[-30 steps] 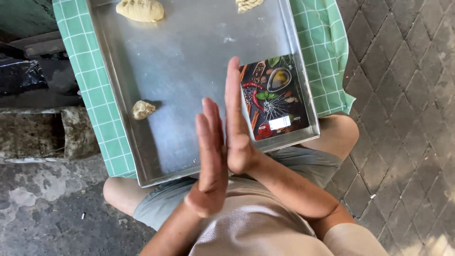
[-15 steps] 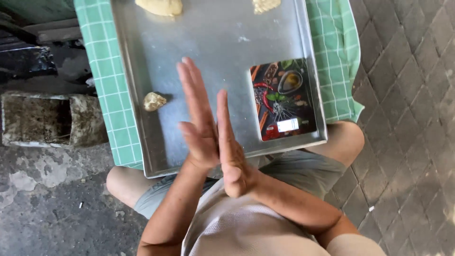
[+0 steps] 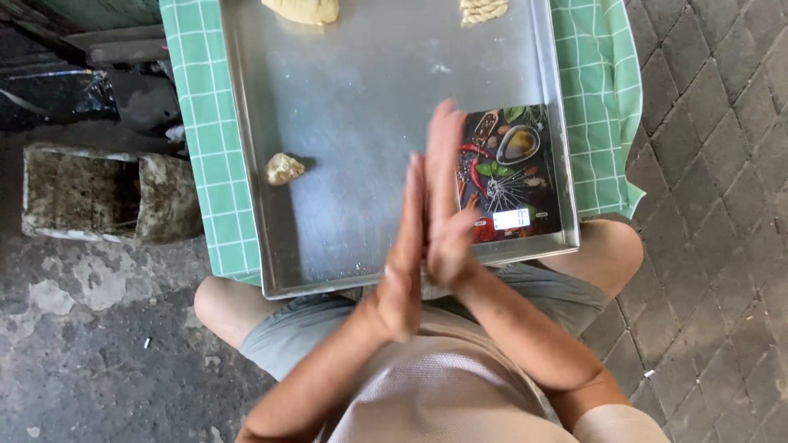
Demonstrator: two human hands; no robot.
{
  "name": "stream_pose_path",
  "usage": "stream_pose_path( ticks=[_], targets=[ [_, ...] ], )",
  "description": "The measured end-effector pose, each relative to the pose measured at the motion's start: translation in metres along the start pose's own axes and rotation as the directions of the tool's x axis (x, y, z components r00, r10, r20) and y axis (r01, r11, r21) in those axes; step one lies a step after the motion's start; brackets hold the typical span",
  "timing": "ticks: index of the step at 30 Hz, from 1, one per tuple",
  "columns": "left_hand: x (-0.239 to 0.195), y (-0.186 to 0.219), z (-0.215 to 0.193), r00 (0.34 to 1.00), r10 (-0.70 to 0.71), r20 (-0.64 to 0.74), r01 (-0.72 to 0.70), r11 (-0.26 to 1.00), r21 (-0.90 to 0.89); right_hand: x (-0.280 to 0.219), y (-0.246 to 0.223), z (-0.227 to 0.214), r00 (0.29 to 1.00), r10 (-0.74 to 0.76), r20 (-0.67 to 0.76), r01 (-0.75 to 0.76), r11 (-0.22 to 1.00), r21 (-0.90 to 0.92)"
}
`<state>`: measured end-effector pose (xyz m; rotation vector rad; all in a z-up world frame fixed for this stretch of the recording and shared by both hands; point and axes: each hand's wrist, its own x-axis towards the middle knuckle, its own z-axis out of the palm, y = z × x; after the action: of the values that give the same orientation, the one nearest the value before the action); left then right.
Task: The person rolls small pieces of dough into thin ropes on a metal tray, then twists them into spiral shapes. They place the finished pieces on the tray and repeat the process with additional dough portions.
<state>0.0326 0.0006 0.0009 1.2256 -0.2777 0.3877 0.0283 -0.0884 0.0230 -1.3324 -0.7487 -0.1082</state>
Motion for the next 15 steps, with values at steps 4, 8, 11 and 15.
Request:
stream_pose_path(
  ticks=[4,8,11,15],
  targets=[
    [-0.009,-0.001,-0.001,0.998,-0.037,0.041,0.042,0.992,-0.116,-0.013,-0.013,0.015,1.0,-0.004,0.031,0.011,0.973,-0.232],
    [-0.042,0.031,0.028,0.993,-0.067,0.094,0.08,0.986,-0.143,0.003,-0.021,0.015,0.985,-0.028,0.169,0.06,0.98,-0.188],
    [-0.051,0.037,0.032,0.98,-0.125,0.157,0.144,0.983,-0.117,-0.005,0.028,-0.018,0.999,0.002,-0.048,-0.011,0.984,-0.176],
    [-0.041,0.006,0.003,0.977,-0.186,0.1,0.209,0.925,-0.317,-0.027,0.007,0.013,0.998,-0.017,0.055,0.033,0.951,-0.306]
  ],
)
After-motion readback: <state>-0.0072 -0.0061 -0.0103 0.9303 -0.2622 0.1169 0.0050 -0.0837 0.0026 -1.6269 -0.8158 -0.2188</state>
